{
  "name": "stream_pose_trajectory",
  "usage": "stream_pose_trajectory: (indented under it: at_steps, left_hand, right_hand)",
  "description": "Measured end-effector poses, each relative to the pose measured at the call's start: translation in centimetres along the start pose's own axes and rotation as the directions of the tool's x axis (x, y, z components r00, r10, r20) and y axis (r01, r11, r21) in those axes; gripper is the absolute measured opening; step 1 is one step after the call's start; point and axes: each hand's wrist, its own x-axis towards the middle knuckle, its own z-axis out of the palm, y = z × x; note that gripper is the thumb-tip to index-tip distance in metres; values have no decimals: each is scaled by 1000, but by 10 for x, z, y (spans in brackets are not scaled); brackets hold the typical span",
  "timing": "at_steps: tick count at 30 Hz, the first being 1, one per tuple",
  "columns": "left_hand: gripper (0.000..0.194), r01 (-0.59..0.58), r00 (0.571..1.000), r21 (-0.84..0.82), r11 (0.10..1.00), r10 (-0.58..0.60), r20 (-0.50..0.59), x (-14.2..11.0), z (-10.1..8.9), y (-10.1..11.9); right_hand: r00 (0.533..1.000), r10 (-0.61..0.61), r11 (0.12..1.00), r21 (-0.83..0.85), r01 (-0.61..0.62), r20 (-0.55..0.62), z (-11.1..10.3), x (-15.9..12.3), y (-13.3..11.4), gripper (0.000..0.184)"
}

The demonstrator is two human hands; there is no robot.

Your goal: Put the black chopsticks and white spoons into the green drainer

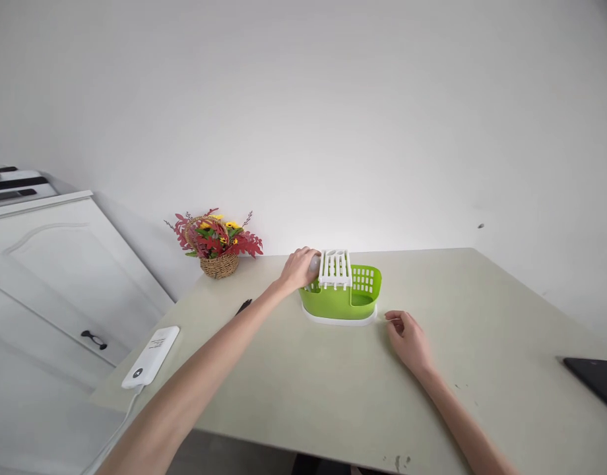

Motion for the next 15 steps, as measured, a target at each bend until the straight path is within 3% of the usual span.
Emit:
stream_pose_trajectory:
  at_steps: [9,15]
  left_hand:
    - [17,50,994,7,999,-49,-100,-16,-2,-9]
    - [15,63,984,-5,998,-63,-164,-23,2,-7]
  right_hand:
    - [1000,-11,1000,-2,11,0,1,1,0,27]
    - [1000,-18,1000,-8,18,-5,0,1,0,27]
